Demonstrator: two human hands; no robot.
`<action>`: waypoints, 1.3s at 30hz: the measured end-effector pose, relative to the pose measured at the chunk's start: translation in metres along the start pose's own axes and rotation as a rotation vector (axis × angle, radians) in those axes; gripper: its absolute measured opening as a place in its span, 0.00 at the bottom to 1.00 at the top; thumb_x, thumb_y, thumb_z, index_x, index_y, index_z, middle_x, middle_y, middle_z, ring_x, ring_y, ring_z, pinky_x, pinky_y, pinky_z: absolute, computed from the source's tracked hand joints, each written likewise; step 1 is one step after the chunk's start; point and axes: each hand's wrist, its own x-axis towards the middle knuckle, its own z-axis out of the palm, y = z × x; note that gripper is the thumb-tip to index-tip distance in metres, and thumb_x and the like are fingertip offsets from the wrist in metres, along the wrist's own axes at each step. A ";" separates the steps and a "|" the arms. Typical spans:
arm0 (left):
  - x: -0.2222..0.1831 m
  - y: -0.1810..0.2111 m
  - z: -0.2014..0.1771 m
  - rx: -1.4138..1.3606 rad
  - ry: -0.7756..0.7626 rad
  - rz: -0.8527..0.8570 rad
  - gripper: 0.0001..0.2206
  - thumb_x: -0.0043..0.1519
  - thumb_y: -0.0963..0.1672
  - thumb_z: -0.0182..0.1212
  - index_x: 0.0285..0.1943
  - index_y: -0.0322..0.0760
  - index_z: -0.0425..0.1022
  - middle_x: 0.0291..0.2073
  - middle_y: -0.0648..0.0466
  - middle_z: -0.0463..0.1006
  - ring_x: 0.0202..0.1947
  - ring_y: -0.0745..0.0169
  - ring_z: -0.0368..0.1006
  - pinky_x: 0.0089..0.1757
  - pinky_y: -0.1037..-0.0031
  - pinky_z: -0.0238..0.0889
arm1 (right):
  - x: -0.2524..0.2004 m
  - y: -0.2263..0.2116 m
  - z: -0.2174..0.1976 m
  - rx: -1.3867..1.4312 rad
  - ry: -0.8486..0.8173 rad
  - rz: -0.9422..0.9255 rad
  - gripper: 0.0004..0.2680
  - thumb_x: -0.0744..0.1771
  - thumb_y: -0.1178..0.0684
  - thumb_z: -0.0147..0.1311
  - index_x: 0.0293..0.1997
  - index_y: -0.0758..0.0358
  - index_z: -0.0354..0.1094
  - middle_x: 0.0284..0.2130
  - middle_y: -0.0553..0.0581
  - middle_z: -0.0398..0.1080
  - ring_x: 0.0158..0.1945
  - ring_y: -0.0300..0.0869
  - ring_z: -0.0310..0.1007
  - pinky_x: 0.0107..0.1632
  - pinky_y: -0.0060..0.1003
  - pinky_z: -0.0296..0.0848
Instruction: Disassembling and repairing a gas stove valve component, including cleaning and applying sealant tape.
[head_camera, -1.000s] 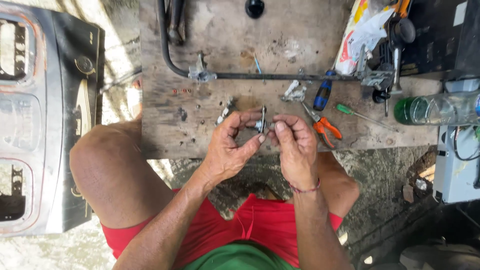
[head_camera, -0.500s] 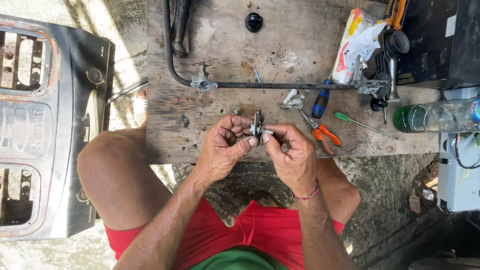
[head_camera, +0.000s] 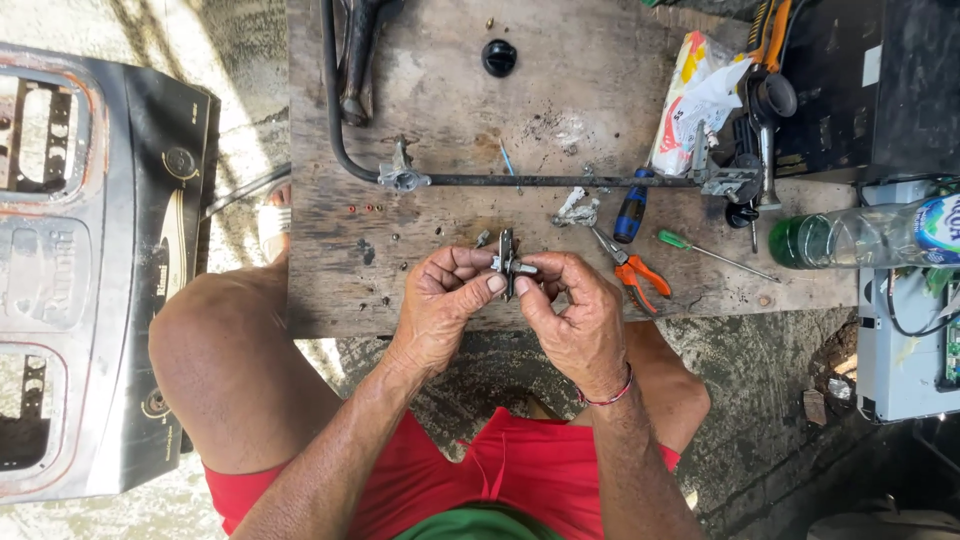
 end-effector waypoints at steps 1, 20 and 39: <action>0.003 0.004 0.002 0.001 -0.006 0.005 0.14 0.54 0.38 0.75 0.46 0.23 0.77 0.35 0.43 0.84 0.35 0.66 0.80 0.38 0.79 0.77 | 0.004 -0.003 -0.001 0.000 0.005 -0.006 0.07 0.65 0.61 0.64 0.45 0.66 0.77 0.26 0.61 0.76 0.28 0.38 0.72 0.34 0.36 0.75; -0.003 0.009 0.004 0.125 -0.136 0.201 0.13 0.54 0.37 0.75 0.44 0.26 0.77 0.50 0.38 0.82 0.52 0.60 0.76 0.50 0.73 0.72 | 0.003 -0.004 -0.008 -0.092 -0.137 -0.055 0.06 0.67 0.62 0.55 0.47 0.66 0.74 0.32 0.61 0.76 0.28 0.40 0.71 0.31 0.34 0.73; -0.006 0.012 0.001 0.487 -0.208 0.282 0.14 0.56 0.41 0.76 0.46 0.28 0.78 0.51 0.37 0.80 0.60 0.43 0.74 0.56 0.60 0.66 | 0.002 0.028 -0.019 -0.699 -0.232 -0.501 0.04 0.70 0.55 0.52 0.39 0.60 0.70 0.26 0.57 0.67 0.31 0.50 0.76 0.35 0.40 0.75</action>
